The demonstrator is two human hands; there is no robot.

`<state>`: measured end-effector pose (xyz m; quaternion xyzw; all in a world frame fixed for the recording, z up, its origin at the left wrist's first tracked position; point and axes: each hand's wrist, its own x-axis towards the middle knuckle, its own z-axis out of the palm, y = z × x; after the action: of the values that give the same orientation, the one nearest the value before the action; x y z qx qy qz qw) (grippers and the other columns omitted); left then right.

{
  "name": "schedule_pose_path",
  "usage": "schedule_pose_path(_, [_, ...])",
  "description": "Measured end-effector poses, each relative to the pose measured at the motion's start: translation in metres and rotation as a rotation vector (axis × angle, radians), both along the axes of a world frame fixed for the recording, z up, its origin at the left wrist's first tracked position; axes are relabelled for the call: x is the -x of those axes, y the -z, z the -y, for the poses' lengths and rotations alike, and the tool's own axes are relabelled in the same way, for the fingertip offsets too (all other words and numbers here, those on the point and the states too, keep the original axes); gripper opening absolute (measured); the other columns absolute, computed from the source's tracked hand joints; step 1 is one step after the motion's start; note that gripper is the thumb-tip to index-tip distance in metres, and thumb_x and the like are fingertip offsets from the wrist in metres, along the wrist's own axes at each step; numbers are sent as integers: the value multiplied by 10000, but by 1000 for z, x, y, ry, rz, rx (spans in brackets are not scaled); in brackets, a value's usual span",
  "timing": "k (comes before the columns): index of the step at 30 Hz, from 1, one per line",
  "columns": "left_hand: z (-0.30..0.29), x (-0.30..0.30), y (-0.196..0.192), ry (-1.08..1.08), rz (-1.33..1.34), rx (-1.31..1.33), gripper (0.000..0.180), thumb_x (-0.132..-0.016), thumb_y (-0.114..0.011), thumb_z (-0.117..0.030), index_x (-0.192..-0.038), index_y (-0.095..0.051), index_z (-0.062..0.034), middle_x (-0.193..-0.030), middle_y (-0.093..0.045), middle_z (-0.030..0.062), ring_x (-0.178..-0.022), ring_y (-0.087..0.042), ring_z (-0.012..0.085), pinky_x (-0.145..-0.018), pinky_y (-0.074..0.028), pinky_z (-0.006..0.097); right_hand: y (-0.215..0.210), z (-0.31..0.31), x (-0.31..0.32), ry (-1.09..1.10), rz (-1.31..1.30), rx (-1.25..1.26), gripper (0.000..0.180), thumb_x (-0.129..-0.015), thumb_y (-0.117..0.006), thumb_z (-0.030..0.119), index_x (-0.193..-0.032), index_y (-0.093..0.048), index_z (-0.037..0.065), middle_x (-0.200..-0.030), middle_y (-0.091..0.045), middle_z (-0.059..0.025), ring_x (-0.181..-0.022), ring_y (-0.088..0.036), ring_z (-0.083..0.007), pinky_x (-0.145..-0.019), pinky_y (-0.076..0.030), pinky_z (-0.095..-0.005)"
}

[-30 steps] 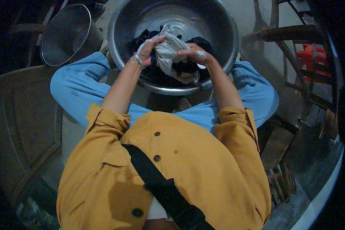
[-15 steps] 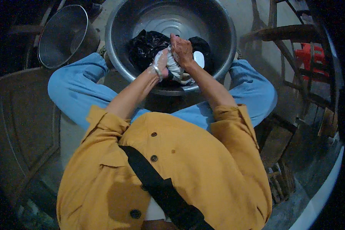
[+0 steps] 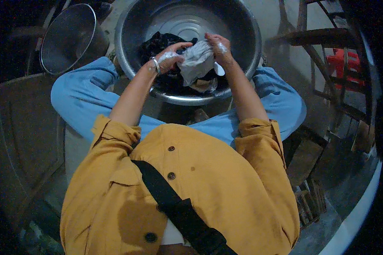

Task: The person sits cross-legged on the floor and hand-washes dark-colored clothes in a large metal basin. They scrub the fabric with a bar of soap, rub the material between their hands, and repeatedly submerge and wring the items in the soapy water.

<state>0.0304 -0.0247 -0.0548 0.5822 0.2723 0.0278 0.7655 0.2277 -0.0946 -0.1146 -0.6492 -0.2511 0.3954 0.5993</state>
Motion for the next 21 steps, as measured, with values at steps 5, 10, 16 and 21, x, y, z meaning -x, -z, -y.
schedule_pose_path(5, [-4, -7, 7, -374, 99, 700, 413, -748, -586, -322, -1039, -505, -40, -896, -558, 89, -770, -527, 176, -671, -442, 329, -51, -11, 49, 30, 378, 141, 210, -770, -576, 235, -798, -587, 28, -757, -584, -60, -655, -511, -108, -577, -407, -268])
schedule_pose_path(10, [18, -3, 10, -479, -62, 857, 361, -804, -459, -435, -870, -550, -92, -904, -572, 59, -826, -542, 204, -751, -434, 355, -57, -2, 129, -301, 1531, -44, 201, -780, -441, 229, -796, -549, 60, -784, -577, -201, -582, -558, -304, -531, -453, -387])
schedule_pose_path(16, [33, -10, 30, -642, 203, 720, 318, -812, -456, -386, -922, -535, -99, -902, -573, 48, -835, -538, 190, -790, -411, 314, -54, -7, 101, -174, 1222, -357, 163, -798, -426, 167, -731, -544, 76, -586, -558, -115, -521, -553, -251, -453, -435, -363])
schedule_pose_path(21, [29, -18, -4, -432, -23, 599, 403, -816, -444, -472, -820, -557, -84, -720, -566, 7, -636, -532, 99, -589, -435, 239, -26, -16, 58, -92, 1200, -94, 228, -793, -491, 257, -730, -584, 59, -671, -573, -137, -536, -545, -271, -491, -422, -346])
